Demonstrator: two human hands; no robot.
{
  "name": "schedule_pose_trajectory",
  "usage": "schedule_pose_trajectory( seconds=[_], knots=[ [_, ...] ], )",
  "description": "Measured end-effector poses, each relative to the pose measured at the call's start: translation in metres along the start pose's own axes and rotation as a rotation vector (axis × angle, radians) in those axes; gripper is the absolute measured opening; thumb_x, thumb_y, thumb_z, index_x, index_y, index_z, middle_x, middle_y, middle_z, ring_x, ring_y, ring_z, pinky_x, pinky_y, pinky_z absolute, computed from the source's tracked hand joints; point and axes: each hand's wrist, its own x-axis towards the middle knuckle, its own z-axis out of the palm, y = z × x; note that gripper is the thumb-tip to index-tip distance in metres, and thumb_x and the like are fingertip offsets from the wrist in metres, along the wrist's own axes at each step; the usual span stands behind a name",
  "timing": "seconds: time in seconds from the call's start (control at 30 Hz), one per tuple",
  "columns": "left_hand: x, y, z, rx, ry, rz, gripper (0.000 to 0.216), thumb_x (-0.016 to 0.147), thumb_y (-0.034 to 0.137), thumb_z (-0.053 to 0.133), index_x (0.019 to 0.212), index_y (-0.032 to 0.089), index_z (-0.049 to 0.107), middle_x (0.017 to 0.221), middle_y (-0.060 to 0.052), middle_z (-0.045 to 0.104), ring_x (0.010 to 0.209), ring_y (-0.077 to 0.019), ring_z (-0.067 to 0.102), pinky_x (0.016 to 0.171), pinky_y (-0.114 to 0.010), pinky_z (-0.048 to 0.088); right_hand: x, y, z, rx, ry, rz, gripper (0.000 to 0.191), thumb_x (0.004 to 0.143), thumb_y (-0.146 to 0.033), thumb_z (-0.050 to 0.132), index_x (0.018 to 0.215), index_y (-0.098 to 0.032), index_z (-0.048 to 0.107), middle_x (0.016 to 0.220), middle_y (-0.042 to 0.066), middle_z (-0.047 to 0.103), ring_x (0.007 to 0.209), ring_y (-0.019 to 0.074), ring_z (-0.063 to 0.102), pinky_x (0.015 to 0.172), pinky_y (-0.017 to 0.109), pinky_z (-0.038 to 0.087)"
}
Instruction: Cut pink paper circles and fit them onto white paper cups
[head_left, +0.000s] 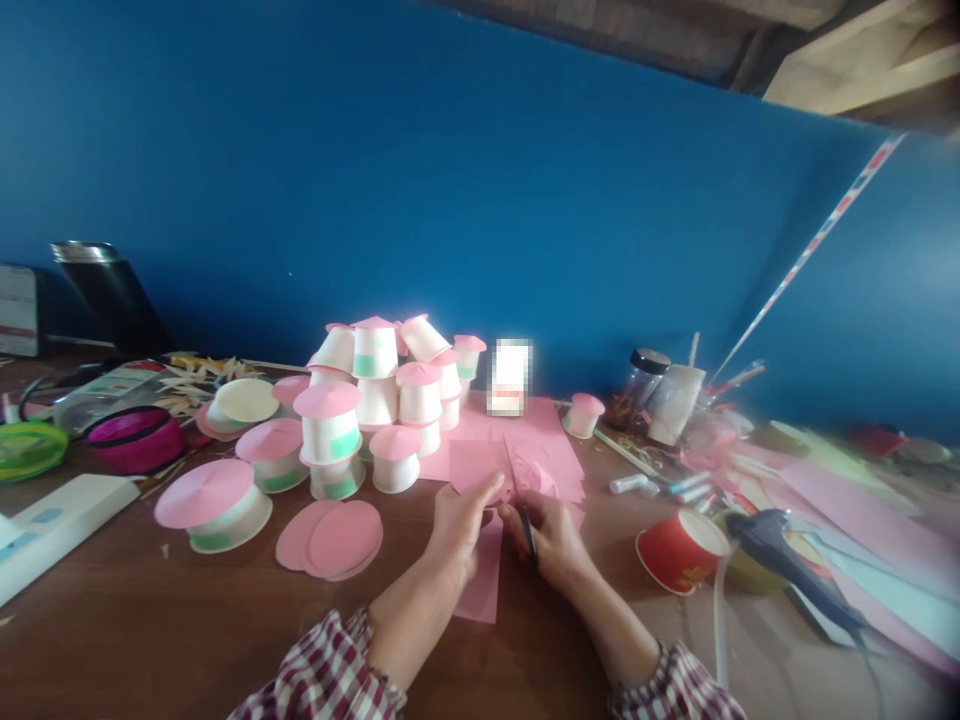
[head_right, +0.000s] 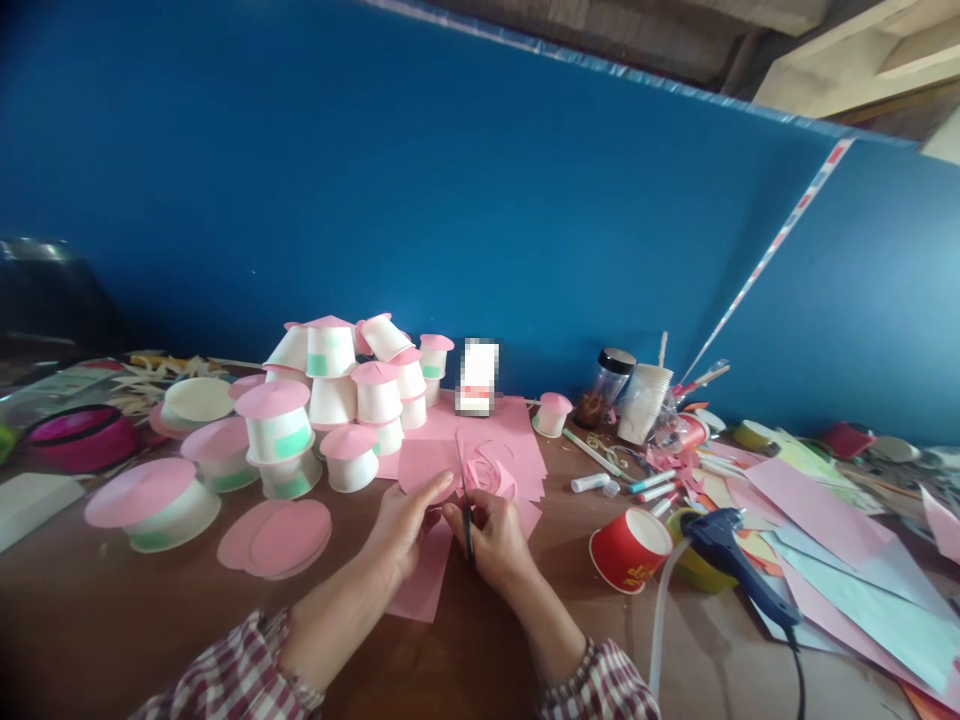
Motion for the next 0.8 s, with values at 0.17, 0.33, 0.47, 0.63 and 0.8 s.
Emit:
schedule_pose_trajectory(
  seconds=[0.17, 0.33, 0.47, 0.63, 0.8],
  knots=[
    [0.0032, -0.0025, -0.0012, 0.022, 0.039, 0.007, 0.039, 0.058, 0.036, 0.079, 0.085, 0.012, 0.062, 0.074, -0.007, 0.067, 0.066, -0.0161, 0.063, 0.062, -0.028, 0.045, -0.0005, 0.0006, -0.0006, -0.001, -0.006, -0.002, 0.031, 0.078, -0.042, 0.063, 0.064, -0.018, 0.049, 0.043, -0.007, 0.042, 0.038, 0.0087, 0.042, 0.038, 0.020, 0.028],
    [0.0038, -0.0009, -0.0011, 0.027, 0.045, -0.015, 0.037, 0.057, 0.034, 0.079, 0.082, 0.012, 0.063, 0.073, -0.007, 0.066, 0.066, -0.0158, 0.063, 0.063, -0.028, 0.045, -0.0001, 0.0035, -0.0008, -0.003, -0.010, 0.002, 0.029, 0.078, -0.040, 0.063, 0.064, -0.018, 0.049, 0.043, -0.007, 0.040, 0.038, 0.0085, 0.040, 0.038, 0.020, 0.027],
    [0.0021, 0.0015, -0.0008, 0.022, 0.029, -0.016, 0.035, 0.056, 0.034, 0.079, 0.079, 0.012, 0.063, 0.069, -0.005, 0.066, 0.065, -0.0154, 0.063, 0.061, -0.028, 0.044, 0.0012, 0.0067, -0.0016, -0.020, -0.006, 0.000, 0.029, 0.078, -0.039, 0.063, 0.064, -0.018, 0.048, 0.045, -0.007, 0.039, 0.039, 0.0079, 0.039, 0.038, 0.019, 0.026],
    [0.0030, 0.0016, -0.0018, 0.032, 0.022, -0.007, 0.036, 0.057, 0.035, 0.079, 0.081, 0.013, 0.063, 0.071, -0.005, 0.066, 0.066, -0.0154, 0.062, 0.060, -0.027, 0.042, 0.0012, 0.0073, -0.0038, -0.058, -0.013, -0.010, 0.027, 0.080, -0.037, 0.061, 0.066, -0.017, 0.050, 0.045, -0.007, 0.038, 0.040, 0.0079, 0.038, 0.039, 0.020, 0.024],
    [0.0030, 0.0048, -0.0013, 0.075, 0.031, -0.025, 0.038, 0.058, 0.035, 0.078, 0.085, 0.012, 0.063, 0.075, -0.006, 0.067, 0.070, -0.0161, 0.063, 0.061, -0.027, 0.042, 0.0014, 0.0068, -0.0057, -0.098, -0.005, -0.031, 0.027, 0.080, -0.036, 0.061, 0.064, -0.017, 0.050, 0.045, -0.007, 0.039, 0.040, 0.0074, 0.036, 0.039, 0.020, 0.022]
  ],
)
